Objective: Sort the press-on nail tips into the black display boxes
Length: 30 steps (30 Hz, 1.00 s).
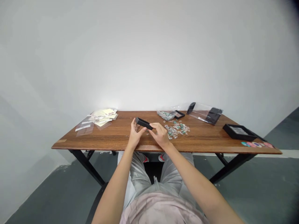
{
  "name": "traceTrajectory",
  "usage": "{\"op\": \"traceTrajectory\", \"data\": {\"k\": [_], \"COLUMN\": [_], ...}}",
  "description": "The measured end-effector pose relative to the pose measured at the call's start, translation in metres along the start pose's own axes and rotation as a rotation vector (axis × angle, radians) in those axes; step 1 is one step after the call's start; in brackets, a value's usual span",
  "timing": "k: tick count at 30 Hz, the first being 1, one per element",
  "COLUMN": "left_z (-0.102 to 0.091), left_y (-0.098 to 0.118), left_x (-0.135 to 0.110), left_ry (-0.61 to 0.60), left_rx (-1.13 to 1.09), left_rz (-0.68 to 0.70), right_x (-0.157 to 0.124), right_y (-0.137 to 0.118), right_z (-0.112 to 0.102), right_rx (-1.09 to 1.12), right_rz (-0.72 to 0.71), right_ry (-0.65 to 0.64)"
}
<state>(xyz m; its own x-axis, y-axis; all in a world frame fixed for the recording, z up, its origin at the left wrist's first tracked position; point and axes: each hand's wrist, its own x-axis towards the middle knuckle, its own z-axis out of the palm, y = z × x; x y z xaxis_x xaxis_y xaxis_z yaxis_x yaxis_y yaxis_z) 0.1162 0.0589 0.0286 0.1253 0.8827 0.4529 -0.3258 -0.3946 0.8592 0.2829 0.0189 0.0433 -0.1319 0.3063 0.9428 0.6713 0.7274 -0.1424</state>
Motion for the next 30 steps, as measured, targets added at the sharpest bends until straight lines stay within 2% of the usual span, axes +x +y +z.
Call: {"op": "traceTrajectory", "data": {"k": [8, 15, 20, 23, 30], "left_z": [-0.006, -0.014, -0.014, -0.012, -0.006], "left_y": [-0.001, -0.01, -0.012, -0.01, 0.003], "left_x": [-0.002, -0.004, -0.005, -0.004, -0.007], "left_ry": [-0.008, -0.096, -0.067, -0.069, -0.085], "left_rx": [-0.043, -0.037, -0.029, -0.012, 0.038], "left_rz": [-0.064, -0.094, -0.081, -0.084, -0.083], "right_x": [-0.002, -0.004, -0.005, -0.003, -0.004], "right_y": [-0.005, 0.0, 0.004, 0.002, 0.002], "right_z": [-0.001, -0.004, -0.001, -0.002, -0.005], "right_rx": [0.065, 0.314, 0.425, 0.4, 0.386], "right_rz": [0.042, 0.324, 0.449, 0.481, 0.484], "right_ry": [-0.095, -0.185, -0.402, -0.451, -0.459]}}
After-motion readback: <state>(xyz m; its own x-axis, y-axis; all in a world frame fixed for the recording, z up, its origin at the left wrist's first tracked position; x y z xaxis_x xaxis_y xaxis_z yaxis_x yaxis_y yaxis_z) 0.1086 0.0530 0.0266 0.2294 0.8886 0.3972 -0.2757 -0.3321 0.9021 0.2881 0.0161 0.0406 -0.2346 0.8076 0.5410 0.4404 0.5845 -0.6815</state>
